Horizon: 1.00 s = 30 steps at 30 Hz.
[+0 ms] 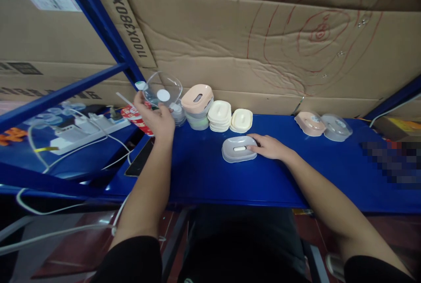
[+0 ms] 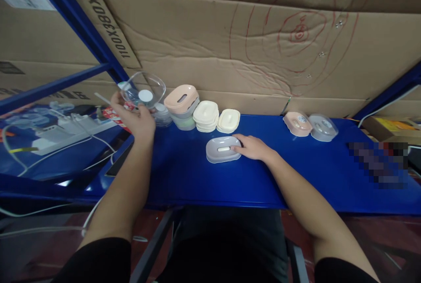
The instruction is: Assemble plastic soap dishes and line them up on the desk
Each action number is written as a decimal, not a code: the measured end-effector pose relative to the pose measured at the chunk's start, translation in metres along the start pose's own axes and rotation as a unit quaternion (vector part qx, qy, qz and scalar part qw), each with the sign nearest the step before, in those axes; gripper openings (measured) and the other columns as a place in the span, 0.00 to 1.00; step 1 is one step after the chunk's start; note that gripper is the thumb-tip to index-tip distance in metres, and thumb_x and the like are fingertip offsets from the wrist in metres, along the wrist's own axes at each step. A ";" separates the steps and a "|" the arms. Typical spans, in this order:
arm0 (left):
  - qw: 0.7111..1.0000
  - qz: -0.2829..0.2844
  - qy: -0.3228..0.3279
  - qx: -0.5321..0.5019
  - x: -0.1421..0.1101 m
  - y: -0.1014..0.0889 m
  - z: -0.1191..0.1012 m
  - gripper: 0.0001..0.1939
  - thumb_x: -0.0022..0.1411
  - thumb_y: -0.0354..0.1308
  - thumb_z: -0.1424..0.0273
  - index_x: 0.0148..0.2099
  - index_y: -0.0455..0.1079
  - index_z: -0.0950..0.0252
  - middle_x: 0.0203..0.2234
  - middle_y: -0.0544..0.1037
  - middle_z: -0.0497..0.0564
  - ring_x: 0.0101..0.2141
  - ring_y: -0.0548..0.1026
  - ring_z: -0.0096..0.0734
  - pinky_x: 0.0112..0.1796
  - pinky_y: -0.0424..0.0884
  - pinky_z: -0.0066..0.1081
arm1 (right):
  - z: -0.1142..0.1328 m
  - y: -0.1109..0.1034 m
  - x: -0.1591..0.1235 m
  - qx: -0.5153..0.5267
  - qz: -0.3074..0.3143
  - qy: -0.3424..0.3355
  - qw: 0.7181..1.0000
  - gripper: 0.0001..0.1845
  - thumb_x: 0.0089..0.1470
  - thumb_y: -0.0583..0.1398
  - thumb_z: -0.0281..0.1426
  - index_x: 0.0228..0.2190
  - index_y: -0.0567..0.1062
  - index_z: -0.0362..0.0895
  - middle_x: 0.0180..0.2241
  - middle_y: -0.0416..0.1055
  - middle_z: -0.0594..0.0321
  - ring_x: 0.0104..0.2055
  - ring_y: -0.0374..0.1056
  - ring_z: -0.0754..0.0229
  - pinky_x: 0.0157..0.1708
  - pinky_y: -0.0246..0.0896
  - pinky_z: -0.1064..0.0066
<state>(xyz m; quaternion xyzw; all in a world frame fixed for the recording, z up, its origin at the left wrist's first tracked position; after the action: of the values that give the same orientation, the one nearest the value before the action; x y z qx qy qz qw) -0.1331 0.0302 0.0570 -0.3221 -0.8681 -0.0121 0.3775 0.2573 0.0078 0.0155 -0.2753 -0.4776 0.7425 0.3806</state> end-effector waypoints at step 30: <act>0.813 0.504 0.277 -0.092 -0.104 0.032 -0.071 0.56 0.48 0.75 0.42 0.72 0.60 0.57 0.65 0.73 0.62 0.52 0.82 0.50 0.51 0.79 0.46 | 0.007 0.000 -0.003 0.090 -0.270 -0.154 0.946 0.19 0.73 0.55 0.40 0.56 0.82 0.54 0.41 0.81 0.60 0.40 0.77 0.56 0.43 0.73 0.62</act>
<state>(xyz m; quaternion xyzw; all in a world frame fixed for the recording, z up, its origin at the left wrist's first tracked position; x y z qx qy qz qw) -0.0157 -0.0206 0.0317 -0.7310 -0.4374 0.0117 0.5236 0.2537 0.0015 0.0188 0.0165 -0.5182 0.6852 0.5116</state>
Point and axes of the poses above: each hand's wrist, its own x-axis towards the middle knuckle, its own y-axis out of the palm, z = x × y, the point moved 1 cm from there along x, towards the middle knuckle
